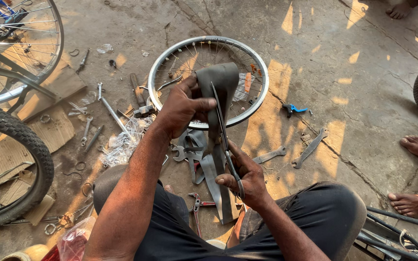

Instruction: The person removes a bicycle tire from the rim using tire levers and hands, then removes the inner tube. They inspect the rim and use scissors to cut a piece of rubber material.

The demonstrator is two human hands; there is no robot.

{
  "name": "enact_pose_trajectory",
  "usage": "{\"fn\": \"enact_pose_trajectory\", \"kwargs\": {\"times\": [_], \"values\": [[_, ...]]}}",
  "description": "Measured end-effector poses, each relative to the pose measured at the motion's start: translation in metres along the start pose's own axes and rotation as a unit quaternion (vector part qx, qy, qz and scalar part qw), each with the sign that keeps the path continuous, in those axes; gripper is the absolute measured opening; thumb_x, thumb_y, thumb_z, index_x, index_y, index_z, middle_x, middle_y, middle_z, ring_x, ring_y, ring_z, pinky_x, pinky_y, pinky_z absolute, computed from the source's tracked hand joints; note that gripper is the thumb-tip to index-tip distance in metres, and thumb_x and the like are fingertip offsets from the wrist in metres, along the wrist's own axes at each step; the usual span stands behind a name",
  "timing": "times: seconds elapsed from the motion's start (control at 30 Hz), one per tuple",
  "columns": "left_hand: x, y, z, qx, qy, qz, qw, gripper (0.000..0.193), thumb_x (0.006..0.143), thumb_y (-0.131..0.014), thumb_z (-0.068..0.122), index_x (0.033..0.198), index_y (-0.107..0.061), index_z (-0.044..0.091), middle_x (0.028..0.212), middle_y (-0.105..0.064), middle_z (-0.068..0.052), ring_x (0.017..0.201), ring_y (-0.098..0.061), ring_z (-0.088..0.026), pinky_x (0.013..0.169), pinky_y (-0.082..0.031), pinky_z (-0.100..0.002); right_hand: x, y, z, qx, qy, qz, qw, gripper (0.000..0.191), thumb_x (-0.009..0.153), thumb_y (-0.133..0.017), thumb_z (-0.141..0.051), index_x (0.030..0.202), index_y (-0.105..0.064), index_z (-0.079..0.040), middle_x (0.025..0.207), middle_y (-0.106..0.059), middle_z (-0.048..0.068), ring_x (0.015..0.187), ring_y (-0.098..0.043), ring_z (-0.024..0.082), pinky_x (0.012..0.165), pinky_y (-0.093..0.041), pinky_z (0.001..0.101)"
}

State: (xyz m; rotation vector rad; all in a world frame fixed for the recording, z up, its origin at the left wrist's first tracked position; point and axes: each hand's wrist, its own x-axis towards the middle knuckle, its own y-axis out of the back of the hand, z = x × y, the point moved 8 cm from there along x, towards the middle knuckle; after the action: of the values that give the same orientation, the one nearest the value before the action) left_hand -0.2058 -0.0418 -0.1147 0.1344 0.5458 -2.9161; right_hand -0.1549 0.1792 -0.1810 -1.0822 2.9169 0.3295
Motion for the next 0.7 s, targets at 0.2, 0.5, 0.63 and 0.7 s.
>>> {"fn": "enact_pose_trajectory", "kwargs": {"times": [0.2,0.5,0.63,0.7], "values": [[0.002,0.014,0.013,-0.099,-0.067,0.008,0.993,0.053,0.086,-0.078,0.005,0.134,-0.059,-0.006,0.111,-0.069,-0.018,0.09,-0.074,-0.019,0.077,-0.069,-0.031,-0.002,-0.005,-0.008,-0.008,0.045,-0.018,0.999,0.115,0.07,-0.083,-0.062,0.16,-0.038,-0.005,0.075,-0.057,-0.002,0.07,-0.055,0.008,0.062,-0.051,0.0282],[-0.007,-0.01,0.001,0.017,0.022,-0.015,0.999,0.067,0.077,-0.079,0.004,0.138,-0.052,0.0,0.113,-0.071,-0.017,0.088,-0.077,-0.024,0.07,-0.065,-0.035,0.002,0.002,-0.006,0.088,0.032,-0.008,0.996,0.123,0.066,-0.086,-0.063,0.162,-0.037,-0.004,0.077,-0.048,-0.003,0.069,-0.05,0.007,0.057,-0.042,0.0268],[-0.004,-0.006,0.003,0.006,0.018,-0.02,1.0,0.068,0.077,-0.079,0.003,0.138,-0.051,-0.001,0.112,-0.071,-0.017,0.09,-0.078,-0.023,0.072,-0.065,-0.038,0.0,0.0,-0.005,0.065,0.037,-0.01,0.997,0.116,0.07,-0.086,-0.058,0.161,-0.037,-0.004,0.08,-0.054,0.0,0.071,-0.054,0.007,0.062,-0.049,0.026],[-0.001,-0.002,0.002,0.01,0.014,-0.015,1.0,0.065,0.079,-0.079,0.003,0.138,-0.051,-0.003,0.11,-0.07,-0.018,0.089,-0.077,-0.023,0.072,-0.065,-0.038,-0.001,-0.003,-0.006,0.056,0.049,-0.016,0.997,0.113,0.073,-0.085,-0.056,0.16,-0.036,-0.004,0.088,-0.063,0.001,0.079,-0.06,0.006,0.072,-0.056,0.0254]]}}
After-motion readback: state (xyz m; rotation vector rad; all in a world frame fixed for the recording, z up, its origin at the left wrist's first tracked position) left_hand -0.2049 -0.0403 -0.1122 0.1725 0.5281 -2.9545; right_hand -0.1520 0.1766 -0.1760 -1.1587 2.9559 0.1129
